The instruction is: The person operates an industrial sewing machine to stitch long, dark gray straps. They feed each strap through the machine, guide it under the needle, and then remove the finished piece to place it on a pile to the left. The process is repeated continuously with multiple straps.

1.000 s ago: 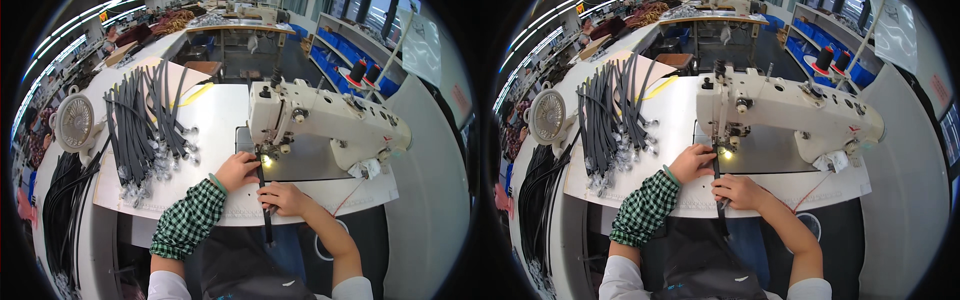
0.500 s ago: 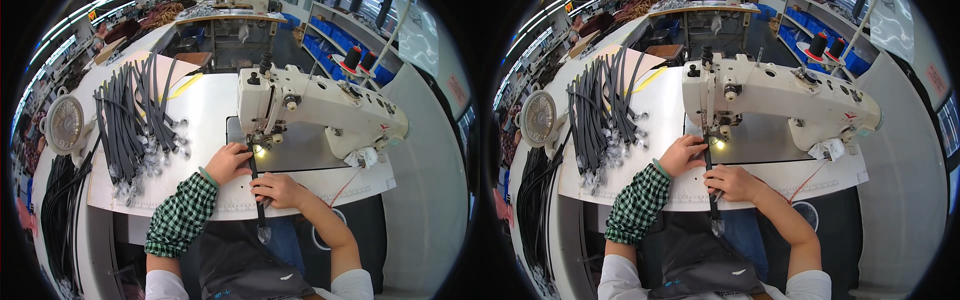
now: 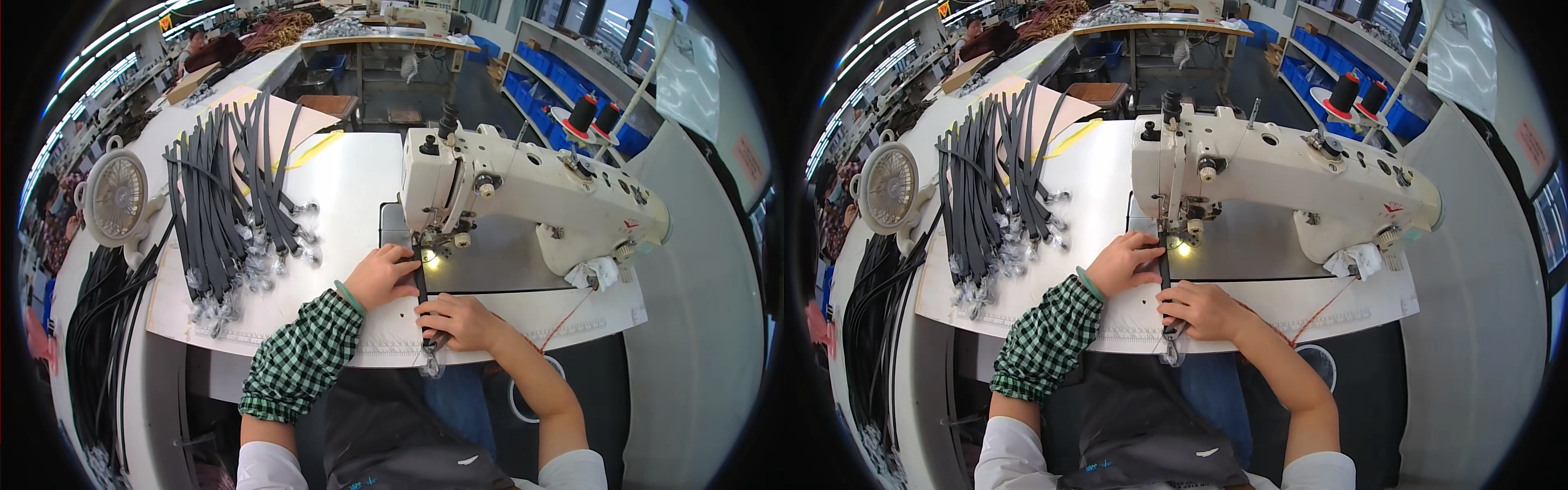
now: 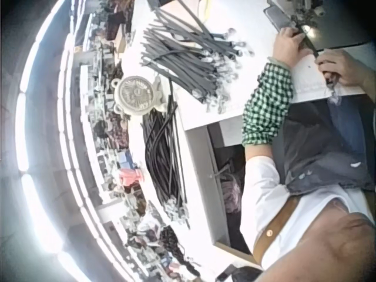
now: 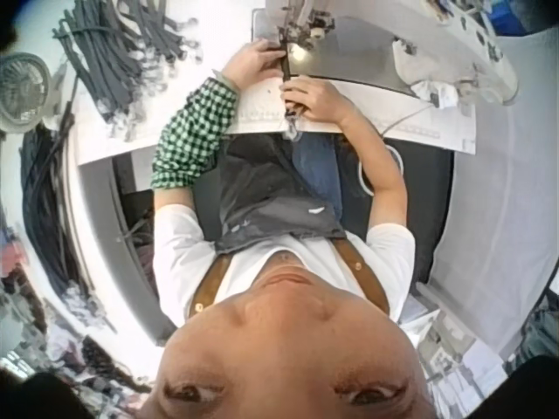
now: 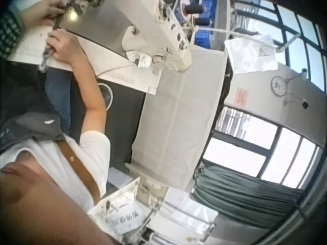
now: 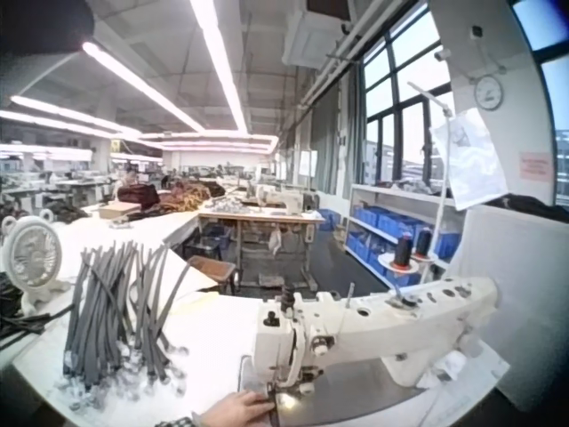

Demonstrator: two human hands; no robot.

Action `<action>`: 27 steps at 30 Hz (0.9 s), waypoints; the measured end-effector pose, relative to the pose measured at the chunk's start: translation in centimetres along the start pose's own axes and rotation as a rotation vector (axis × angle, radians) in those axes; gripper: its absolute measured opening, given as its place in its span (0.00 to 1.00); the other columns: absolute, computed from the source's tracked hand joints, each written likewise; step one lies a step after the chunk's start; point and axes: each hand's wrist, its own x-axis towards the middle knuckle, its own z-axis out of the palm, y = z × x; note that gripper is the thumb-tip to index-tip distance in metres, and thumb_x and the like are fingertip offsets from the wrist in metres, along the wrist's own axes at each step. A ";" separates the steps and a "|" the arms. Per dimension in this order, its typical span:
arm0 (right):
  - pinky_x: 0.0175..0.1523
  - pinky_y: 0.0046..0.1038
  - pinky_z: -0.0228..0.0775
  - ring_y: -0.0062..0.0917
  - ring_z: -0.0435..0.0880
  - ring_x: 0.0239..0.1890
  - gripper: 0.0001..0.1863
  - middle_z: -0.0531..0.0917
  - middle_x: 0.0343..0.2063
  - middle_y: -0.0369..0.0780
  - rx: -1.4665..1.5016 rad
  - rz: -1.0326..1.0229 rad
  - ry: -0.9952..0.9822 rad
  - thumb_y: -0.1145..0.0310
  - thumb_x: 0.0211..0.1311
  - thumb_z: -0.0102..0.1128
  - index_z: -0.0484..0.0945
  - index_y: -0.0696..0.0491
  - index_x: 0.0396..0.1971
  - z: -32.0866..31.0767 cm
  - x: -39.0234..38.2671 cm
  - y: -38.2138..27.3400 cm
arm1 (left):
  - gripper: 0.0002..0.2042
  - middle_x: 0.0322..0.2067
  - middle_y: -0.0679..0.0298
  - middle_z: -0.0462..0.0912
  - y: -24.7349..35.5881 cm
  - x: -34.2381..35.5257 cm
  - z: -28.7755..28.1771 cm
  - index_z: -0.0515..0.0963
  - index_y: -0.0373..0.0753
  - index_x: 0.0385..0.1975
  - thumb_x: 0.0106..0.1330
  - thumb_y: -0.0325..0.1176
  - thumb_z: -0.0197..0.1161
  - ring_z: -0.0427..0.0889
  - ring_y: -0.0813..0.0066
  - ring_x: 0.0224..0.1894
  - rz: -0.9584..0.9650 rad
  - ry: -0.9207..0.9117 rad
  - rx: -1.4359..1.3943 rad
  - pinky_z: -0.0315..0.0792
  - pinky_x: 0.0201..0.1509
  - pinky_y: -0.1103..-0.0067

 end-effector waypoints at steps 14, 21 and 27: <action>0.28 0.24 0.71 0.24 0.77 0.30 0.17 0.77 0.33 0.33 0.022 -0.028 0.093 0.78 0.28 0.60 0.75 0.52 0.27 0.5 -0.6 0.8 | 0.22 0.41 0.59 0.73 0.0 0.1 0.1 0.76 0.36 0.39 0.43 0.40 0.66 0.69 0.64 0.46 0.001 0.010 -0.001 0.65 0.48 0.73; 0.29 0.24 0.70 0.23 0.76 0.29 0.12 0.77 0.30 0.32 0.002 0.061 0.140 0.77 0.35 0.60 0.75 0.53 0.27 0.4 -0.1 0.9 | 0.15 0.36 0.59 0.75 -0.1 0.3 0.3 0.78 0.36 0.34 0.45 0.34 0.64 0.72 0.65 0.41 -0.004 0.059 -0.040 0.69 0.44 0.74; 0.28 0.25 0.71 0.25 0.78 0.25 0.12 0.78 0.33 0.31 -0.020 0.194 0.066 0.74 0.41 0.58 0.76 0.49 0.31 -0.6 0.6 1.5 | 0.11 0.32 0.59 0.77 -0.1 0.6 0.4 0.79 0.34 0.30 0.45 0.25 0.62 0.75 0.65 0.36 0.015 0.072 -0.032 0.72 0.40 0.76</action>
